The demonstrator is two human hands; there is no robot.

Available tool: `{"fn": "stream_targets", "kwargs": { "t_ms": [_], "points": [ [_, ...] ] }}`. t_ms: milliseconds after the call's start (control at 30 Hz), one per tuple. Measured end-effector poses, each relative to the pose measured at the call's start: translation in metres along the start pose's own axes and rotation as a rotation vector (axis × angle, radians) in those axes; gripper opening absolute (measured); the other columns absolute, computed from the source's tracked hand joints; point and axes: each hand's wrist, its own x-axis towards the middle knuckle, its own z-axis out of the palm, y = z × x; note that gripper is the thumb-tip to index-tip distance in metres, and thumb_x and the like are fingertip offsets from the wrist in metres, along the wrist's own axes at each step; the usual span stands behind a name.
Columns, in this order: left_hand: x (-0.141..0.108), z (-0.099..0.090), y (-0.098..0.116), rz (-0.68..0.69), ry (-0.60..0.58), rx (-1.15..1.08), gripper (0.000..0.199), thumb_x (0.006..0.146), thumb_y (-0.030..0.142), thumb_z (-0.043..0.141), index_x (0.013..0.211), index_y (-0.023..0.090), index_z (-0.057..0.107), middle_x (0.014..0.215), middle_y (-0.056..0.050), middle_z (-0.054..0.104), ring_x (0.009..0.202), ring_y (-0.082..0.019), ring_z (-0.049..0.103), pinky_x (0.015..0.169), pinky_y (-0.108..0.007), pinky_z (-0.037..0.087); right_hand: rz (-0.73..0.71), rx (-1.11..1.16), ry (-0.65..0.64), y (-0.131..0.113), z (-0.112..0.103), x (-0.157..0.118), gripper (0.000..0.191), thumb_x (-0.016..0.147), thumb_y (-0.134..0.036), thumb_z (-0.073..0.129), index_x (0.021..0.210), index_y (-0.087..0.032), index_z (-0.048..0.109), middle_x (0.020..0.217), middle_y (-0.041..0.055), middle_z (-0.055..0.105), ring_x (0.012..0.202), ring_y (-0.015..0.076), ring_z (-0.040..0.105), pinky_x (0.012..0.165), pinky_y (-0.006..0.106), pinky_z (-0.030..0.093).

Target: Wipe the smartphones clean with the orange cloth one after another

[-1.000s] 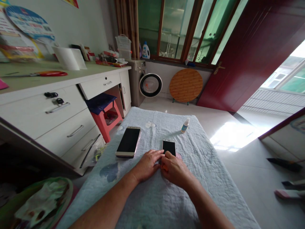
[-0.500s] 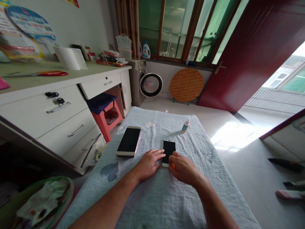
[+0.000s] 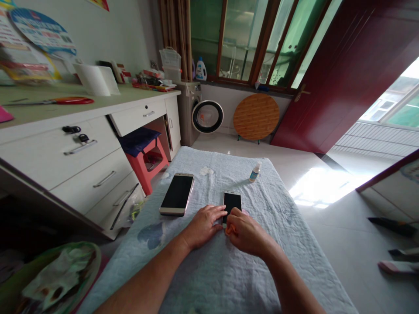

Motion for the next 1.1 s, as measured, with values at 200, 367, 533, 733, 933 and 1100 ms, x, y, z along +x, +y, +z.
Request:
{"fn": "stream_targets", "kwargs": {
  "t_ms": [200, 367, 533, 733, 933, 1100],
  "points": [
    [0.000, -0.002, 0.000, 0.007, -0.004, -0.003, 0.038, 0.089, 0.034, 0.060, 0.126, 0.026, 0.058, 0.139, -0.005, 0.052, 0.126, -0.023, 0.047, 0.109, -0.040, 0.033, 0.035, 0.005, -0.011, -0.002, 0.001, 0.001, 0.010, 0.087, -0.017, 0.046, 0.090, -0.017, 0.056, 0.093, 0.0030, 0.055, 0.074, 0.0118, 0.050, 0.069, 0.025, 0.032],
    [-0.001, 0.001, -0.001, 0.010, 0.002, 0.000, 0.039, 0.088, 0.029, 0.062, 0.126, 0.026, 0.059, 0.140, -0.005, 0.052, 0.126, -0.022, 0.047, 0.109, -0.040, 0.033, 0.118, -0.041, -0.056, -0.002, -0.004, 0.000, 0.011, 0.086, -0.016, 0.047, 0.094, -0.017, 0.055, 0.091, 0.0036, 0.059, 0.081, 0.0150, 0.054, 0.067, 0.026, 0.030],
    [-0.001, 0.002, -0.002, -0.001, 0.009, 0.016, 0.041, 0.086, 0.023, 0.063, 0.126, 0.026, 0.059, 0.140, -0.003, 0.052, 0.126, -0.022, 0.047, 0.109, -0.039, 0.033, 0.159, -0.110, -0.095, -0.002, -0.009, -0.002, 0.011, 0.087, -0.019, 0.047, 0.090, -0.019, 0.058, 0.090, 0.0048, 0.060, 0.083, 0.0171, 0.056, 0.063, 0.026, 0.029],
    [0.000, 0.001, 0.000, -0.003, 0.002, 0.018, 0.039, 0.087, 0.026, 0.062, 0.126, 0.025, 0.059, 0.140, -0.004, 0.052, 0.126, -0.022, 0.047, 0.109, -0.040, 0.033, 0.131, -0.163, -0.068, -0.006, -0.003, 0.001, 0.013, 0.085, -0.017, 0.047, 0.090, -0.018, 0.059, 0.090, 0.0049, 0.061, 0.079, 0.0162, 0.056, 0.064, 0.026, 0.029],
    [0.000, 0.001, -0.001, 0.024, 0.007, -0.017, 0.042, 0.087, 0.028, 0.061, 0.129, 0.024, 0.057, 0.139, -0.006, 0.053, 0.126, -0.023, 0.047, 0.109, -0.040, 0.033, 0.086, -0.119, -0.015, -0.014, 0.004, 0.007, 0.016, 0.087, -0.019, 0.049, 0.098, -0.018, 0.059, 0.097, 0.0055, 0.062, 0.081, 0.0156, 0.059, 0.074, 0.028, 0.033],
    [-0.001, 0.005, -0.003, 0.019, 0.044, -0.038, 0.044, 0.088, 0.022, 0.055, 0.133, 0.024, 0.053, 0.136, -0.005, 0.055, 0.124, -0.021, 0.048, 0.108, -0.037, 0.035, 0.086, -0.086, 0.001, -0.020, 0.006, 0.009, 0.017, 0.088, -0.019, 0.047, 0.101, -0.019, 0.059, 0.099, 0.0054, 0.063, 0.085, 0.0161, 0.060, 0.071, 0.027, 0.033]
  ]
}}
